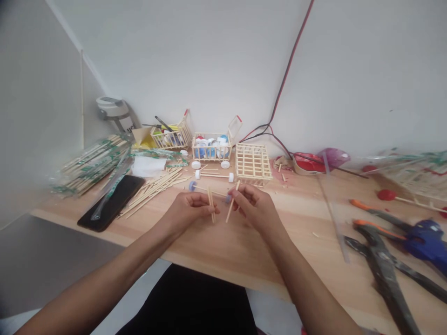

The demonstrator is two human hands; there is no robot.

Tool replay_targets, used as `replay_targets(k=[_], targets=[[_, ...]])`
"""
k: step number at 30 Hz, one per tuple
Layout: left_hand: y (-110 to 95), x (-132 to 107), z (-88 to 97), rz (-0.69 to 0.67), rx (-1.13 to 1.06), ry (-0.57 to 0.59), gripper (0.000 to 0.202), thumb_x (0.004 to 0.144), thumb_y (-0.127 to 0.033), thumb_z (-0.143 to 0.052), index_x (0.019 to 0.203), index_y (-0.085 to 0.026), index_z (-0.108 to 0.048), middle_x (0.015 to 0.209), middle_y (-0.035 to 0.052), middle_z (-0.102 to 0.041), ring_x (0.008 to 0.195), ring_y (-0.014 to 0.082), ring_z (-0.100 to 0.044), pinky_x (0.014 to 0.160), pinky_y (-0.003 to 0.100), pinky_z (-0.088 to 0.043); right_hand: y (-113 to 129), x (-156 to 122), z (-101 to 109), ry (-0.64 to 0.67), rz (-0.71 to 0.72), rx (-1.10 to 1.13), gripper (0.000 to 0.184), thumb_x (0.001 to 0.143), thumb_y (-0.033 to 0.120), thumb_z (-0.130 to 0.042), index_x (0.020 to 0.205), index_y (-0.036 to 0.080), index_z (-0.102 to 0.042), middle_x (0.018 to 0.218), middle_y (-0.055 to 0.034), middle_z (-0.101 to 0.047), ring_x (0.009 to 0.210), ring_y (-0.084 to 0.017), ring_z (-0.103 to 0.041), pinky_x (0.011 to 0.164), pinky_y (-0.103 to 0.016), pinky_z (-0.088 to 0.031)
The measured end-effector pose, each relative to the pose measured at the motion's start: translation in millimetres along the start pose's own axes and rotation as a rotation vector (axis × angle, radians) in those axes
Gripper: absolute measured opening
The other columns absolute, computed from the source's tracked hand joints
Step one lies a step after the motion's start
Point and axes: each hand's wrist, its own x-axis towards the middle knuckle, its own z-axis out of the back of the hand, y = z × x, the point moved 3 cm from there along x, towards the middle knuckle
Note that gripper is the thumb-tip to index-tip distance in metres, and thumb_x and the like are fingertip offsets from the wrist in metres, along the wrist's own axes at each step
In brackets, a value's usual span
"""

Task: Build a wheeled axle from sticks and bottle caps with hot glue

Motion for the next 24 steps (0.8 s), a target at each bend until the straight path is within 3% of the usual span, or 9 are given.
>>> replay_targets(k=[6,9,14,24], targets=[[0.7,-0.5,-10.9,0.082,-0.079,0.160,0.029,0.061,-0.030,-0.083,0.081,-0.010,-0.074,0.080,0.0081,-0.073,0.069,0.0120,-0.063,0.066,0.022,-0.045,-1.1,-1.6,-8.5,0.114,-0.040,-0.003,0.035,0.082,0.051,-0.061,0.091,0.018,-0.068,0.063,0.0015,-0.055,0.049,-0.008,-0.044,0.044,-0.022,-0.032],[2.0,1.2,-14.3,0.094,-0.074,0.168,0.030,0.059,-0.029,-0.084,0.079,-0.010,-0.074,0.075,0.0070,-0.071,0.064,0.0106,-0.060,0.063,0.022,-0.045,-0.5,-1.8,-11.0,0.155,-0.048,0.026,0.034,0.082,0.051,-0.061,0.080,0.018,-0.066,0.061,0.0022,-0.054,0.048,-0.007,-0.041,0.044,-0.022,-0.030],[3.3,2.9,-16.8,0.112,-0.048,0.180,0.033,0.056,-0.031,-0.086,0.079,-0.010,-0.074,0.073,0.0067,-0.071,0.062,0.0110,-0.060,0.061,0.022,-0.045,-5.3,-0.4,-12.4,0.193,-0.072,0.058,0.031,0.081,0.049,-0.064,0.085,0.019,-0.064,0.057,0.0043,-0.051,0.046,-0.007,-0.038,0.042,-0.022,-0.024],[4.0,0.9,-21.4,0.116,-0.001,0.178,0.028,0.056,-0.027,-0.083,0.075,-0.009,-0.074,0.065,0.0065,-0.069,0.055,0.0111,-0.060,0.056,0.022,-0.046,-13.2,1.3,-12.8,0.192,-0.070,0.002,0.035,0.079,0.053,-0.065,0.072,0.020,-0.057,0.053,0.0057,-0.048,0.045,-0.008,-0.037,0.042,-0.023,-0.025]])
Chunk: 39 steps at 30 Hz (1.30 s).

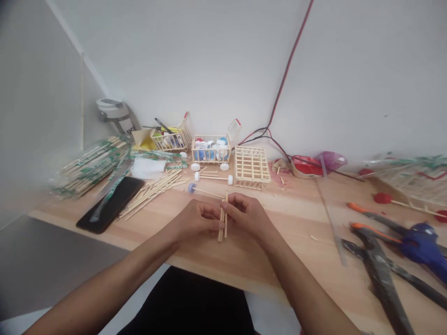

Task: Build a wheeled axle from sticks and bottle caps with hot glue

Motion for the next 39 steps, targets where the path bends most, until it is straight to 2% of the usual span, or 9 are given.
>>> replay_targets(k=[4,10,15,22,25,28,32,36,39], targets=[[-2.8,-1.3,-2.4,-0.051,0.047,-0.008,0.017,0.063,-0.023,-0.077,0.074,-0.010,-0.073,0.067,0.0056,-0.070,0.059,0.0131,-0.062,0.060,0.024,-0.047,3.2,-1.7,2.5,-0.047,0.090,-0.123,0.031,0.085,0.048,-0.060,0.072,0.020,-0.057,0.059,0.0029,-0.053,0.053,-0.011,-0.046,0.049,-0.024,-0.033],[-25.2,-0.7,-5.0,-0.423,0.502,-0.096,0.014,0.081,-0.025,-0.064,0.076,-0.015,-0.072,0.075,0.0030,-0.070,0.075,0.0163,-0.063,0.069,0.025,-0.042,30.7,-18.4,8.8,-0.263,0.456,-0.473,0.013,0.090,0.030,-0.056,0.079,0.022,-0.058,0.077,-0.0021,-0.062,0.068,-0.016,-0.058,0.063,-0.028,-0.043],[-21.6,0.4,-1.7,-0.525,0.786,-0.124,0.020,0.090,-0.024,-0.055,0.078,-0.017,-0.069,0.079,0.0036,-0.070,0.077,0.0173,-0.062,0.072,0.026,-0.039,27.3,-20.2,3.8,-0.196,0.554,-0.622,0.005,0.090,0.025,-0.055,0.086,0.024,-0.059,0.079,-0.0025,-0.062,0.064,-0.015,-0.056,0.061,-0.028,-0.044],[-18.4,3.6,0.8,-0.466,0.571,-0.114,0.017,0.085,-0.022,-0.058,0.075,-0.016,-0.071,0.078,0.0017,-0.072,0.077,0.0171,-0.064,0.073,0.026,-0.042,26.2,-16.0,13.0,-0.269,0.394,-0.530,0.018,0.090,0.034,-0.056,0.077,0.023,-0.064,0.079,-0.0031,-0.066,0.067,-0.016,-0.059,0.062,-0.028,-0.044],[-19.1,9.9,7.5,-0.278,0.311,-0.147,0.008,0.076,-0.021,-0.067,0.079,-0.015,-0.073,0.078,0.0026,-0.073,0.075,0.0166,-0.065,0.070,0.025,-0.046,22.9,-14.4,40.4,-0.506,0.237,-0.373,0.026,0.089,0.041,-0.054,0.075,0.022,-0.062,0.063,0.0004,-0.059,0.056,-0.013,-0.053,0.054,-0.026,-0.040],[-23.3,16.5,11.1,-0.101,0.082,-0.050,0.014,0.070,-0.022,-0.074,0.081,-0.013,-0.072,0.078,0.0054,-0.074,0.068,0.0132,-0.065,0.068,0.024,-0.049,8.3,-13.7,74.6,-0.663,0.086,-0.267,0.030,0.087,0.047,-0.053,0.077,0.020,-0.061,0.056,0.0034,-0.052,0.047,-0.011,-0.045,0.047,-0.025,-0.034],[-36.3,25.7,10.3,-0.035,-0.084,0.093,0.026,0.064,-0.027,-0.081,0.082,-0.011,-0.071,0.078,0.0076,-0.074,0.067,0.0116,-0.065,0.068,0.024,-0.052,-9.6,-13.7,104.0,-0.766,-0.096,-0.589,0.034,0.085,0.045,-0.051,0.069,0.018,-0.064,0.055,-0.0007,-0.057,0.050,-0.015,-0.051,0.052,-0.028,-0.036],[-43.9,38.8,8.8,-0.022,-0.156,0.160,0.032,0.059,-0.029,-0.085,0.082,-0.010,-0.071,0.079,0.0082,-0.074,0.067,0.0117,-0.066,0.068,0.024,-0.052,-5.7,-14.9,101.3,-0.857,0.003,-0.714,0.036,0.082,0.043,-0.055,0.101,0.016,-0.069,0.095,-0.0105,-0.071,0.070,-0.020,-0.063,0.067,-0.033,-0.045],[-42.6,46.0,12.0,-0.011,-0.168,0.134,0.031,0.060,-0.027,-0.085,0.081,-0.009,-0.070,0.079,0.0082,-0.073,0.066,0.0116,-0.066,0.068,0.025,-0.052,7.1,-14.8,83.0,-0.781,0.123,-0.622,0.033,0.086,0.045,-0.052,0.088,0.018,-0.069,0.091,-0.0079,-0.071,0.072,-0.018,-0.062,0.067,-0.030,-0.045]])
